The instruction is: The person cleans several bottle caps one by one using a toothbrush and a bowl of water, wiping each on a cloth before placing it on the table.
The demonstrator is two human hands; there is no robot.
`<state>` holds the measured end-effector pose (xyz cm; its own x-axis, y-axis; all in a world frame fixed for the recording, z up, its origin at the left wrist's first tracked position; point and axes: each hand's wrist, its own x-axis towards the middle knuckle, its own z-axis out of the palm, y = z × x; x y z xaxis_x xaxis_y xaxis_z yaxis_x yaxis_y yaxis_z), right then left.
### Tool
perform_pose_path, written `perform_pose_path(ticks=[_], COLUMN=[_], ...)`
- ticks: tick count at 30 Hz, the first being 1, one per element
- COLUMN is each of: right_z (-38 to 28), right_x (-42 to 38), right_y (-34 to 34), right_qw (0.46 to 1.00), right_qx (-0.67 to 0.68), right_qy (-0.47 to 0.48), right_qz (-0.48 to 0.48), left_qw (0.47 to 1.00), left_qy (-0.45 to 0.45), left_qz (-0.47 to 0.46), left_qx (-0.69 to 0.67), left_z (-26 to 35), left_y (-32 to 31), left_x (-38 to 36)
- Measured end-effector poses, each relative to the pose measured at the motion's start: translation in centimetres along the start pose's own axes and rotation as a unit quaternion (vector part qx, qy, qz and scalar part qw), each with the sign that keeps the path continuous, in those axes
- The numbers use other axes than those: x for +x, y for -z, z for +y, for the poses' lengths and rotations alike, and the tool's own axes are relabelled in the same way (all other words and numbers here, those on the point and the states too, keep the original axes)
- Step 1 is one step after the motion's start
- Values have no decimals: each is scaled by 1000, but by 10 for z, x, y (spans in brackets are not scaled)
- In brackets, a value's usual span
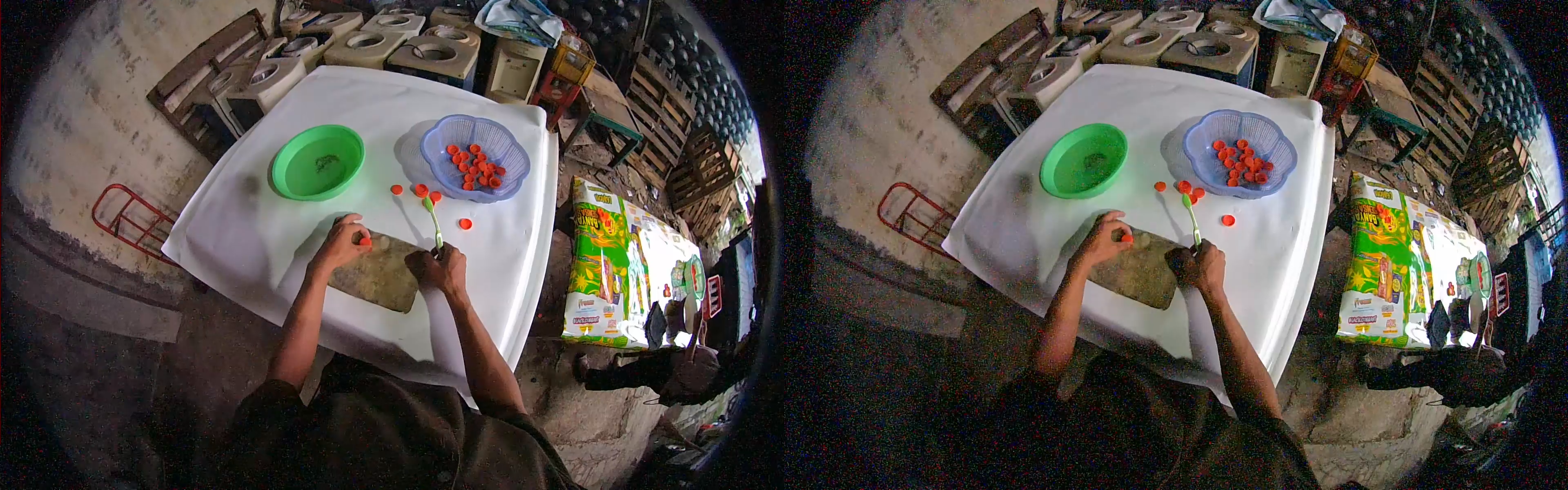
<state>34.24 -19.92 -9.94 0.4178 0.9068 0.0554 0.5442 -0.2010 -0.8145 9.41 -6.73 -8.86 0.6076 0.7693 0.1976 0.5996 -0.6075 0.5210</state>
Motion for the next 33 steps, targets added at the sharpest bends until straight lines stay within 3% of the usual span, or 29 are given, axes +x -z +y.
perform_pose_path(ticks=[4, 8, 11, 14, 15, 21, 24, 25, 28, 32, 33], right_z=[5, -3, -8, 8, 14, -2, -3, -4, 7, 16, 16], right_x=[-5, -29, -61, -87, -90, -88, -91, -92, -94, -97, -97], right_y=[-11, 15, 35, 30, 25, 40, 44, 46, 41, 36, 36], right_qw=[998, 996, 994, 988, 983, 982, 979, 979, 978, 935, 924], right_qx=[5, 79, 107, 145, 172, 176, 191, 193, 197, 331, 356], right_qy=[18, 28, -20, -38, -31, -53, -55, -58, -35, -108, -118], right_qz=[67, 38, 14, 28, 56, 39, 37, 39, 58, 66, 68], left_qw=[987, 992, 993, 962, 958, 964, 971, 949, 941, 989, 989], left_qy=[110, -53, 38, 57, 2, -157, -99, -168, -146, -17, -38], left_qz=[-100, 107, 69, 76, 81, 112, 152, 245, 277, 72, 101], left_qx=[-60, 50, -92, -258, -276, -183, -159, -108, -128, -128, -100], left_z=[-4, 0, 38, 67, 77, 135, 152, 154, 172, 152, 145], left_y=[3, 3, 27, 21, 14, -31, -42, -47, -50, -101, -117], left_x=[19, 7, 19, 50, 67, 192, 208, 207, 167, 105, 97])
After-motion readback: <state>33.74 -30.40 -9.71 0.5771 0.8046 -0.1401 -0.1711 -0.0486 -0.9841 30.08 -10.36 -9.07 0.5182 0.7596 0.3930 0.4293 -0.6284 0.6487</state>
